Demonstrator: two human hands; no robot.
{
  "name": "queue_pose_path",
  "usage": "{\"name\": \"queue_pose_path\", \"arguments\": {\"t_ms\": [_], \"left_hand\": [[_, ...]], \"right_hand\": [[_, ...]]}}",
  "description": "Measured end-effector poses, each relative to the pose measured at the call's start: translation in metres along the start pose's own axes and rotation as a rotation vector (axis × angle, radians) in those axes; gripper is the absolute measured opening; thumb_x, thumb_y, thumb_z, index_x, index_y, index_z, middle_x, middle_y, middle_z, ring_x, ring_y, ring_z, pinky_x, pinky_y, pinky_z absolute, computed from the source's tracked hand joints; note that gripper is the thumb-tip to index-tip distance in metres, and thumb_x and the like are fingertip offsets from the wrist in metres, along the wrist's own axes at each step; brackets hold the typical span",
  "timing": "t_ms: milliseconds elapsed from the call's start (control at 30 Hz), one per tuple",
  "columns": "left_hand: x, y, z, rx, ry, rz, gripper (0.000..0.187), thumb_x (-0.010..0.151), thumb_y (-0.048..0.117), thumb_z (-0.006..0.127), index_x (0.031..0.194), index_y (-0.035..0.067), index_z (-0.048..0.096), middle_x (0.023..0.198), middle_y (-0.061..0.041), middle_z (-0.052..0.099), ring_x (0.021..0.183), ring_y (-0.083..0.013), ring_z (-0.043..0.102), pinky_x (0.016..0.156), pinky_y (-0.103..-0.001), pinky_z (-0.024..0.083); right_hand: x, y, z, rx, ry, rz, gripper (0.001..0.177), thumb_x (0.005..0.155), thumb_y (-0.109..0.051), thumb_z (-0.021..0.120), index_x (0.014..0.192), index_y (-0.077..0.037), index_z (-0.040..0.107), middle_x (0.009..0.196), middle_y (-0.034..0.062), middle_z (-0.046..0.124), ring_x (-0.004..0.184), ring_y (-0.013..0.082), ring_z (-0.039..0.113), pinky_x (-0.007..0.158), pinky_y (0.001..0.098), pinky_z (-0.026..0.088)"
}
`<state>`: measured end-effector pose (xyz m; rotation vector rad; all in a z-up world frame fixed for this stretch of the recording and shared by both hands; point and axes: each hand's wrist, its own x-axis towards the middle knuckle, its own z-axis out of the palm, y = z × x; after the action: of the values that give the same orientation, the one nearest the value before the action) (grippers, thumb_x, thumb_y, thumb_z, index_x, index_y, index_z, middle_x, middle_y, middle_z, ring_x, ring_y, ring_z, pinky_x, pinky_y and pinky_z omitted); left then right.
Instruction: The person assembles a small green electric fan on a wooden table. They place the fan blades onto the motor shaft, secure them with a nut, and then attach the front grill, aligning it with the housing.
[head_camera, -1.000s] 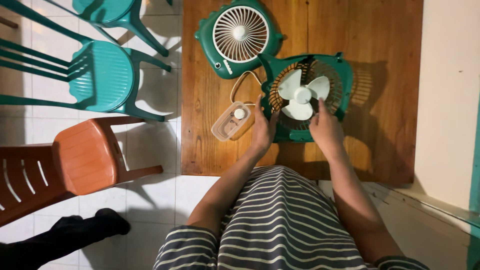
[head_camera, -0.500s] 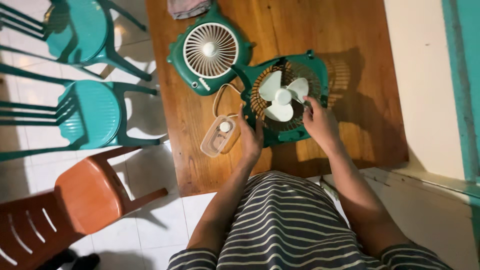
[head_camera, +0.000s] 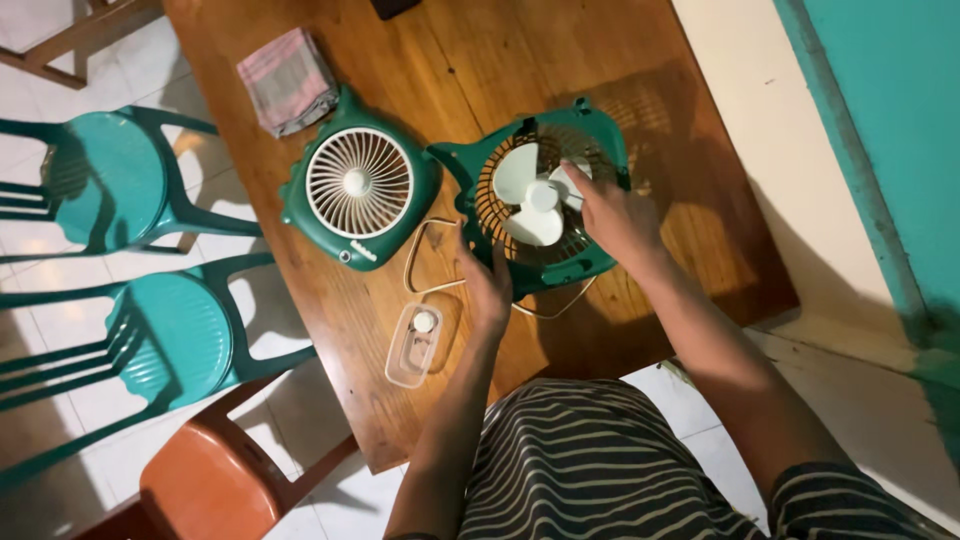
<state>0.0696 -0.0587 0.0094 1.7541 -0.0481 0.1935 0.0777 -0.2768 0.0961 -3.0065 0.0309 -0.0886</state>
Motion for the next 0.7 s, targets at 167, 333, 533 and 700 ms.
{"name": "queue_pose_path", "arguments": {"t_ms": [167,333,533,700], "left_hand": [[0.007,-0.006,0.004,0.045,-0.043,-0.033,0.069,0.101,0.004,0.065,0.158,-0.003,0.027,0.151,-0.025,0.044,0.135,-0.0349,0.050,0.115,-0.040,0.041],[0.006,-0.004,0.007,0.081,-0.044,0.059,0.068,0.101,0.003,0.066,0.157,-0.001,0.029,0.150,-0.024,0.044,0.136,-0.0357,0.050,0.115,-0.041,0.042],[0.001,0.002,0.008,0.104,-0.062,0.055,0.066,0.101,0.001,0.065,0.157,-0.001,0.030,0.145,-0.023,0.049,0.126,-0.0335,0.055,0.109,-0.039,0.046],[0.001,0.006,0.005,0.089,-0.098,-0.026,0.065,0.102,0.003,0.065,0.157,-0.001,0.030,0.140,-0.022,0.052,0.117,-0.0312,0.058,0.102,-0.037,0.050]], "right_hand": [[-0.018,0.018,0.004,0.219,-0.024,0.168,0.036,0.097,-0.014,0.063,0.133,-0.013,0.064,0.095,0.0131,0.075,0.070,0.0339,0.071,0.061,0.0462,0.058],[-0.030,0.013,0.000,0.314,0.088,0.166,0.043,0.099,-0.011,0.061,0.141,-0.015,0.059,0.093,0.0124,0.075,0.074,0.0344,0.071,0.065,0.0477,0.057],[-0.022,-0.013,-0.002,0.341,0.087,0.054,0.070,0.095,-0.006,0.061,0.160,-0.025,0.040,0.092,0.0111,0.074,0.067,0.0313,0.070,0.056,0.0447,0.056],[-0.002,-0.008,0.001,0.109,-0.037,0.072,0.072,0.094,-0.011,0.065,0.160,-0.028,0.041,0.088,0.0135,0.072,0.066,0.0341,0.070,0.054,0.0457,0.056]]}}
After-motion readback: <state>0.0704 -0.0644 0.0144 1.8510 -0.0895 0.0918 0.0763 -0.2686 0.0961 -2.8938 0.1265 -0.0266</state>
